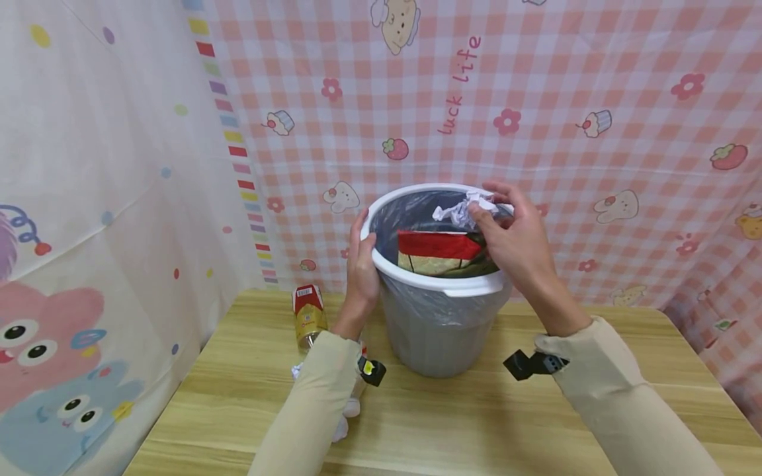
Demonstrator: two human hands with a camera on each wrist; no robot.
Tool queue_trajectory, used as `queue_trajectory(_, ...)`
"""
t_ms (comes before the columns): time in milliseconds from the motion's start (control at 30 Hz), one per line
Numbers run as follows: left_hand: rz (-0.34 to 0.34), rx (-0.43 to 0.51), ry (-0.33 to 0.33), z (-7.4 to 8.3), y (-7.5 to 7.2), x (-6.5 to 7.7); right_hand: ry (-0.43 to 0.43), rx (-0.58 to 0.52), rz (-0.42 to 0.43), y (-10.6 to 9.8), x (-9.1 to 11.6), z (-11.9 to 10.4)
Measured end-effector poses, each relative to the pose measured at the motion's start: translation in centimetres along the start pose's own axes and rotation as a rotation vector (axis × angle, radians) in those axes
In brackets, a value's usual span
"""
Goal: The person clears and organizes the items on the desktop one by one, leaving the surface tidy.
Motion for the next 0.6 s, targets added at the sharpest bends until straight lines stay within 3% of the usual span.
queue_trajectory(200, -0.008, 0.019, -0.002, 0.05, 0.06, 0.09, -0.017, 0.097, 0.021, 0.31, 0.00, 0.04)
queue_trajectory(600, -0.018, 0.008, 0.005, -0.07, 0.01, 0.01, -0.029, 0.112, 0.047, 0.55, 0.23, 0.15)
Point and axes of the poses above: each hand's wrist, its own x-axis away from the middle knuckle, its own y-axis out of the palm, z = x × y, the point moved 8 cm from there along -x, towards the middle knuckle, and after that the axes turned 2 degrees about x, right-handed, at the moved point
